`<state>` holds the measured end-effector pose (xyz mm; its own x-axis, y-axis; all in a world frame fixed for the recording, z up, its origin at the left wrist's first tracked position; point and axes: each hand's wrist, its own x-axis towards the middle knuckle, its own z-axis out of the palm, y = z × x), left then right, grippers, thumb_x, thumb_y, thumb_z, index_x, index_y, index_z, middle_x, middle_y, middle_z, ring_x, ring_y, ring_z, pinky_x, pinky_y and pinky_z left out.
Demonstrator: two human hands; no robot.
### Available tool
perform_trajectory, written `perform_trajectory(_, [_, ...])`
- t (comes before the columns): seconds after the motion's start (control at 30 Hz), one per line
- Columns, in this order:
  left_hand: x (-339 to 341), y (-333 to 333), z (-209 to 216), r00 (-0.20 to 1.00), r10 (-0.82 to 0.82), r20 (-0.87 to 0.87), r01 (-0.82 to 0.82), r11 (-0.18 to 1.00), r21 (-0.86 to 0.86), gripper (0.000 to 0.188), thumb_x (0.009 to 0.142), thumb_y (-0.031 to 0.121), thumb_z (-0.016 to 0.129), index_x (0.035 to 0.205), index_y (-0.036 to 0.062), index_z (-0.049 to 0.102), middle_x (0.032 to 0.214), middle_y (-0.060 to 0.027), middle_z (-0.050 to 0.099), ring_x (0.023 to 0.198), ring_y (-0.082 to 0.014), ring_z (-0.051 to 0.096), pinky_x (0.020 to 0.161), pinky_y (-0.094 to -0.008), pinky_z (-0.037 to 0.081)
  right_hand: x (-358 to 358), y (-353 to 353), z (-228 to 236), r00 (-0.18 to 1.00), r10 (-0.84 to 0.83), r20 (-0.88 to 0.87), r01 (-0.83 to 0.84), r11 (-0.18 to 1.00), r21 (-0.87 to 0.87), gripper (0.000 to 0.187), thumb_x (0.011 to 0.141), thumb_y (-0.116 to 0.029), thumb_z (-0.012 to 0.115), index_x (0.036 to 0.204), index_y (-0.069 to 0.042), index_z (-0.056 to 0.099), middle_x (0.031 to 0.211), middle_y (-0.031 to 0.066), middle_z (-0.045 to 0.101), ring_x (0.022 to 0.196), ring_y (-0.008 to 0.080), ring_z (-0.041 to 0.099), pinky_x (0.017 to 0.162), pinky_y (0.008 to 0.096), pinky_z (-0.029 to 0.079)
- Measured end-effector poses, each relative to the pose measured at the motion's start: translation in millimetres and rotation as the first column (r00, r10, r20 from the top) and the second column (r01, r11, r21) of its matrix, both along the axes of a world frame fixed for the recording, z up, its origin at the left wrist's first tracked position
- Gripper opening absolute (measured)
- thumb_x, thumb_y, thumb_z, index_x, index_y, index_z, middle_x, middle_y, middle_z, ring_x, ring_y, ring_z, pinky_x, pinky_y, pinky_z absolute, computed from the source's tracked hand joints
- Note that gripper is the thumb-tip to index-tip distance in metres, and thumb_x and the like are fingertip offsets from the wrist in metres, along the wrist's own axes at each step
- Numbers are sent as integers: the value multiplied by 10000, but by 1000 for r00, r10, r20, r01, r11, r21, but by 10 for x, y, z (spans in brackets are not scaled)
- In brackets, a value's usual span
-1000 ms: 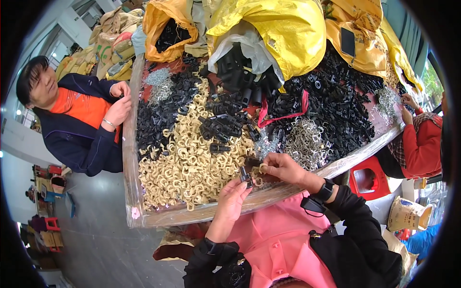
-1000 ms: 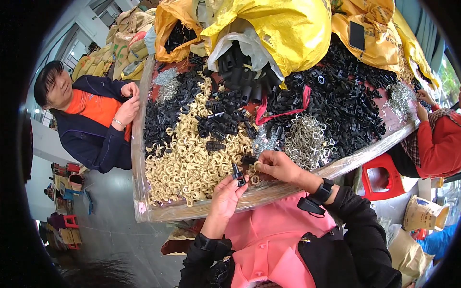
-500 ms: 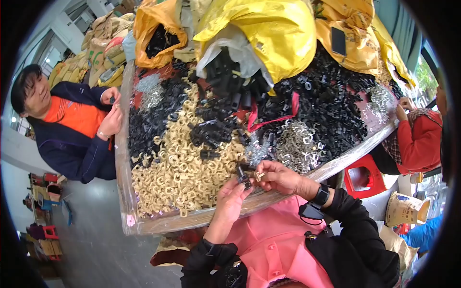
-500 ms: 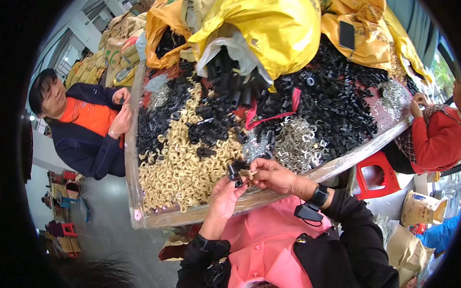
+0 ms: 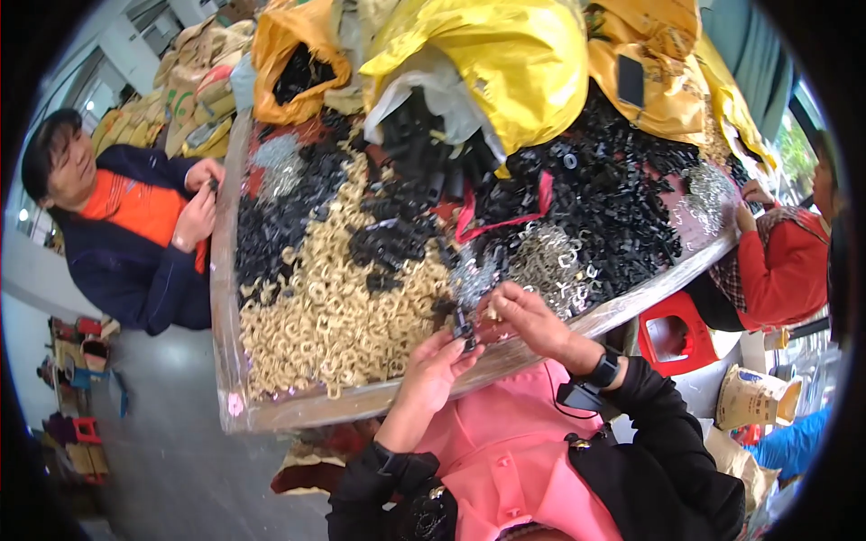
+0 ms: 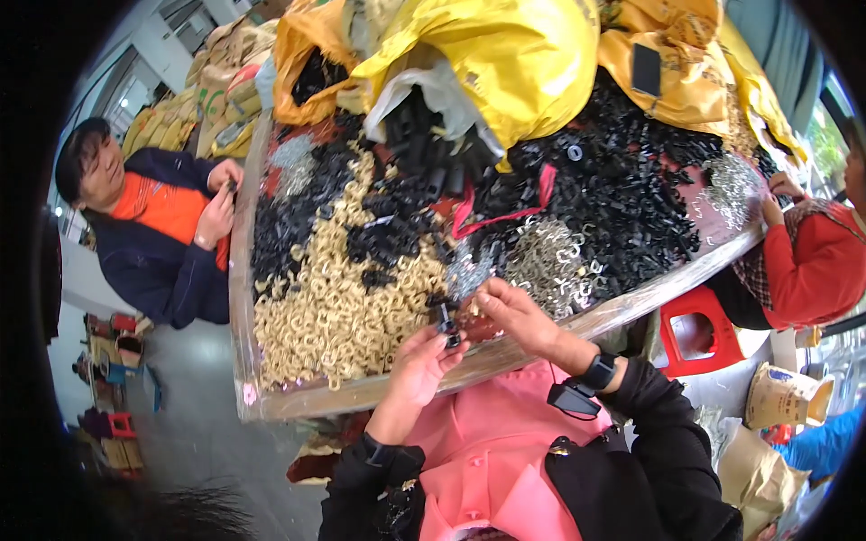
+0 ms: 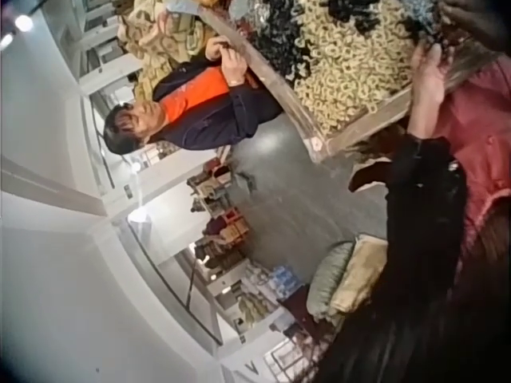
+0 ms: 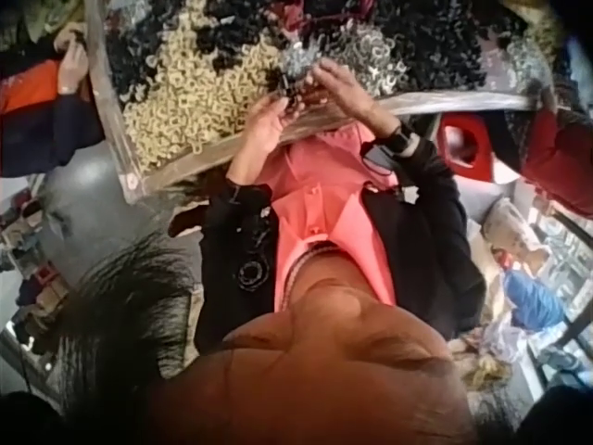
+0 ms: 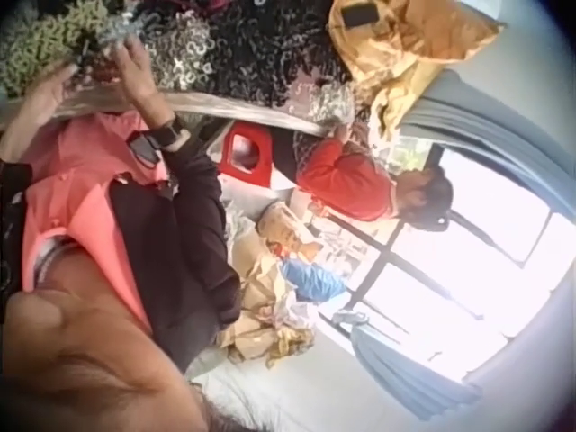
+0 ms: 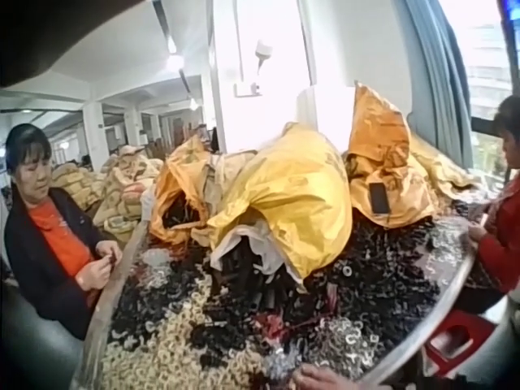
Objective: The person assembles components by hand, picking up a black plastic part and a metal clip from the table. They press the metal clip onto the black plastic part, then pick up a small white plastic piece and insert it into the assembly.
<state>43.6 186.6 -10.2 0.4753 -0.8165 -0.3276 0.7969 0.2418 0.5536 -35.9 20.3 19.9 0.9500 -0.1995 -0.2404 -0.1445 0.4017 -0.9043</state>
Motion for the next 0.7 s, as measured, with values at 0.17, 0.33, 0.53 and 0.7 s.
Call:
perform_trajectory(0.17, [-26, -25, 68, 1000, -26, -15, 26, 1000, -4, 234, 816, 97, 557, 1028, 5, 522, 934, -132, 600, 845, -247, 606, 719, -294, 511, -11, 5, 36, 971, 99, 219, -42, 967, -251, 184, 850, -212, 534, 836, -28, 527, 994, 76, 455, 765, 99, 496, 665, 226, 434])
perform_trajectory(0.33, [-55, 30, 23, 999, -30, -22, 29, 999, -21, 270, 804, 115, 580, 1041, 0, 522, 924, -109, 604, 842, -240, 607, 724, -292, 508, -2, 39, 12, 941, 168, 292, -21, 894, -447, 152, 820, -176, 577, 786, -28, 564, 1030, 73, 439, 859, 104, 458, 726, 237, 408])
perform_trajectory(0.53, [-89, 54, -43, 995, -90, -41, 89, 996, -18, 279, 794, 133, 598, 1029, 0, 529, 919, -96, 605, 833, -237, 608, 724, -294, 507, -5, 67, 67, 946, 204, 250, -15, 802, -597, 148, 811, -179, 587, 801, -34, 560, 1009, 73, 447, 868, 133, 458, 712, 255, 412])
perform_trajectory(0.7, [-111, 31, 19, 990, -141, -4, 141, 990, -2, 264, 797, 140, 595, 1007, -7, 534, 908, -110, 603, 809, -225, 609, 702, -275, 511, -57, 152, -25, 975, 77, 208, 59, 814, -578, 160, 764, -176, 629, 810, -42, 553, 925, 99, 498, 842, 193, 510, 665, 285, 442])
